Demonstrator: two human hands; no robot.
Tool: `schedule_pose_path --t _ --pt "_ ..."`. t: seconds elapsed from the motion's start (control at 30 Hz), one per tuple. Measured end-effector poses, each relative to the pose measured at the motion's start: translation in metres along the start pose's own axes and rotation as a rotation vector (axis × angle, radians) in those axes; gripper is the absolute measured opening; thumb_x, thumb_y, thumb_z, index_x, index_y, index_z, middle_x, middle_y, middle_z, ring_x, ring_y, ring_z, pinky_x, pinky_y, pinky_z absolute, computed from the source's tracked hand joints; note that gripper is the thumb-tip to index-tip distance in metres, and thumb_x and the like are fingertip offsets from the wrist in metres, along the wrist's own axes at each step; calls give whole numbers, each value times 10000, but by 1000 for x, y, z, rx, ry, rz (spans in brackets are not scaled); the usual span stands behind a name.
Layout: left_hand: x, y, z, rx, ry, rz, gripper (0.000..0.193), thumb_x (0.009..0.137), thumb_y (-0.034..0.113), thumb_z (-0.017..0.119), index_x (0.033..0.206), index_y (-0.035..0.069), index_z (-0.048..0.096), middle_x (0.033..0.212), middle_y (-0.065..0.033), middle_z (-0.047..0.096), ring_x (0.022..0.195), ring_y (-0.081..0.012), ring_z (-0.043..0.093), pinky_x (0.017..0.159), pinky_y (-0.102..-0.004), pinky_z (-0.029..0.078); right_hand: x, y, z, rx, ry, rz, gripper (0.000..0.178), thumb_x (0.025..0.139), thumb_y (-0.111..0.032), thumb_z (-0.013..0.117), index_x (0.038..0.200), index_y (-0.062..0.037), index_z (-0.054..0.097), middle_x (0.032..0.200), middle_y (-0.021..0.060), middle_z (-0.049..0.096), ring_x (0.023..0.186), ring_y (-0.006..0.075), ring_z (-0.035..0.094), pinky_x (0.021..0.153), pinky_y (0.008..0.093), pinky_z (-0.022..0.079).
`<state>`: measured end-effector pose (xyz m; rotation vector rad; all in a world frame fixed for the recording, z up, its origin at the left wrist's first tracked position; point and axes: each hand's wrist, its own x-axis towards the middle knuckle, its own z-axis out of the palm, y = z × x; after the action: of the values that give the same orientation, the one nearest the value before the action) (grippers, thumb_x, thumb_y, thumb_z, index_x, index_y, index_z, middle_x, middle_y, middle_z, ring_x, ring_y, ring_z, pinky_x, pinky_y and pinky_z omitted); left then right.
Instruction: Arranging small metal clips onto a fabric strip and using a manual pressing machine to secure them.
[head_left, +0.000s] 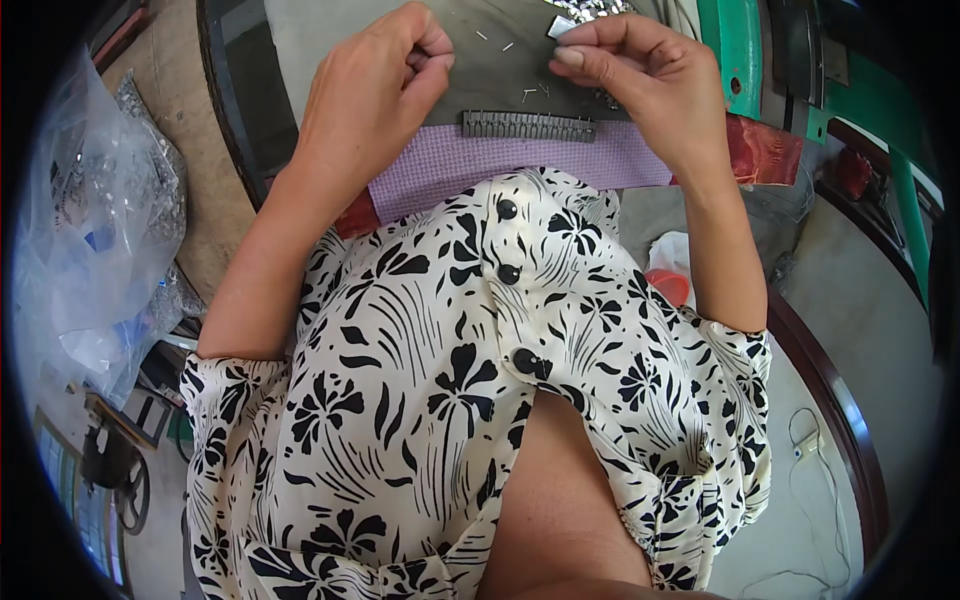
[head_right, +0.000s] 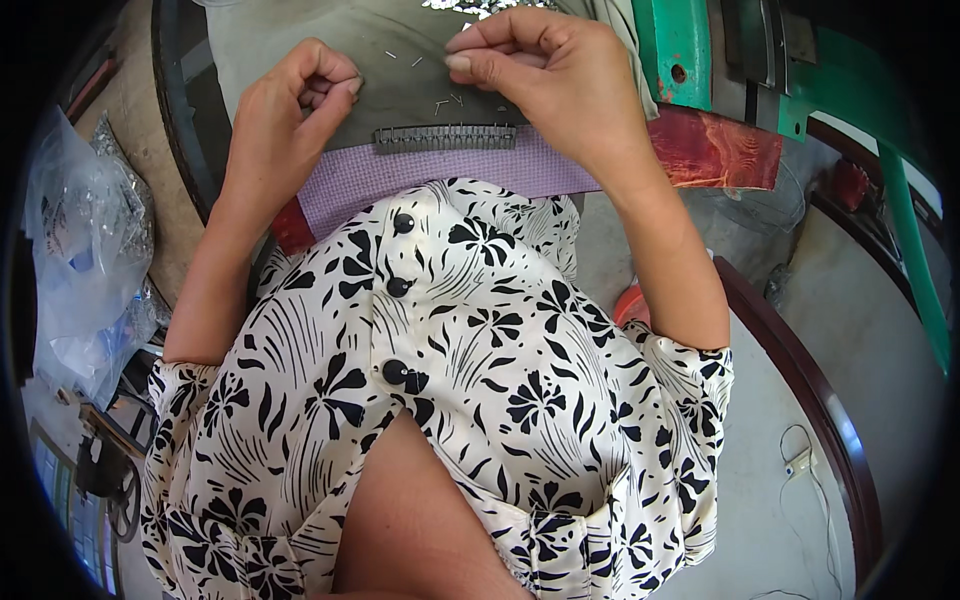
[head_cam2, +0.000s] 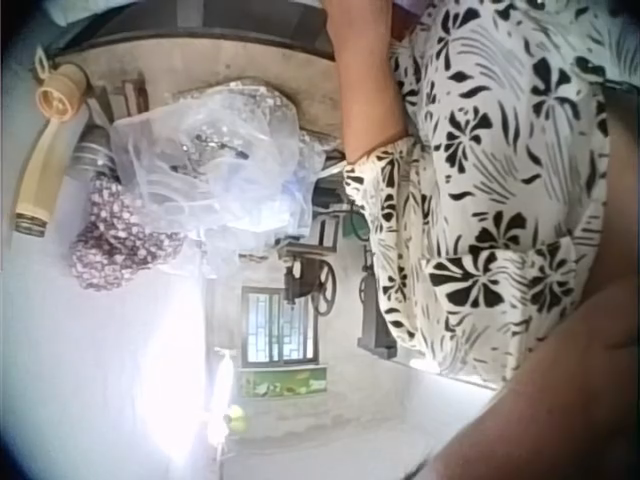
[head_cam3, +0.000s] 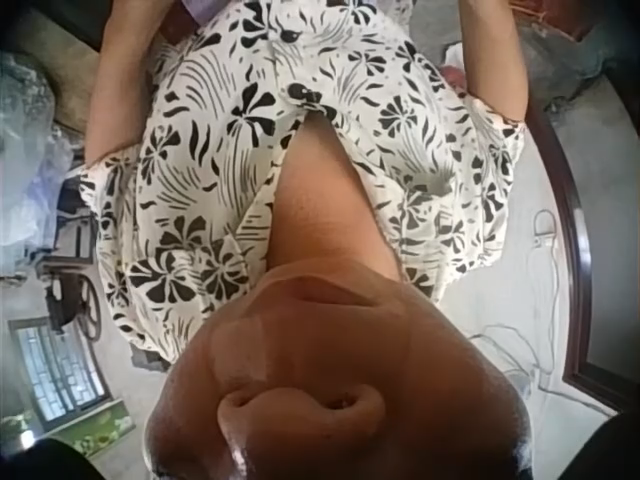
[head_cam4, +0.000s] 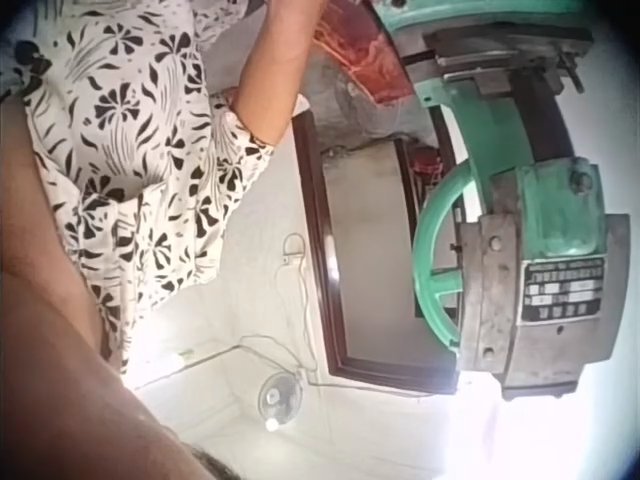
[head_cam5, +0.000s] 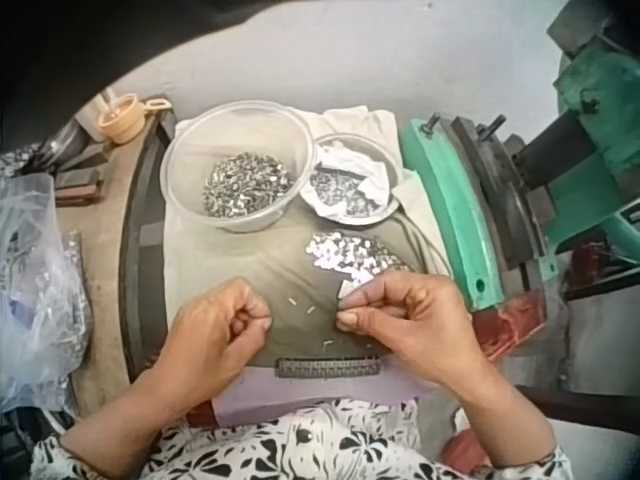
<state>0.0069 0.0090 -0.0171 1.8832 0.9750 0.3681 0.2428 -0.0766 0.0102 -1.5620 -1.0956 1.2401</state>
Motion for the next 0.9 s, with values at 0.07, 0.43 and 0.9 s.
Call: schedule_pose_path --t 0.07,0.43,0.9 --pt "1 3 1 -46 27 21 62 927 11 639 963 -11 593 877 -19 644 776 -71 594 735 -221 492 -2 0 2 -68 -35 -18 152 885 -43 726 1020 26 731 959 50 742 821 112 703 750 245 556" --pt "-12 3 5 -221 123 -25 130 899 65 678 1019 17 686 868 -65 677 754 -164 659 695 -301 533 -7 11 33 -620 -48 -405 127 800 -196 797 859 -84 791 1005 7 677 1012 252 516 941 361 394" --pt "-11 0 7 -272 102 40 168 925 16 628 1078 8 696 919 -67 687 797 -124 665 725 -260 524 -11 14 33 -709 -14 -440 152 730 -221 833 826 -107 800 1009 2 661 1033 259 512 944 392 390"
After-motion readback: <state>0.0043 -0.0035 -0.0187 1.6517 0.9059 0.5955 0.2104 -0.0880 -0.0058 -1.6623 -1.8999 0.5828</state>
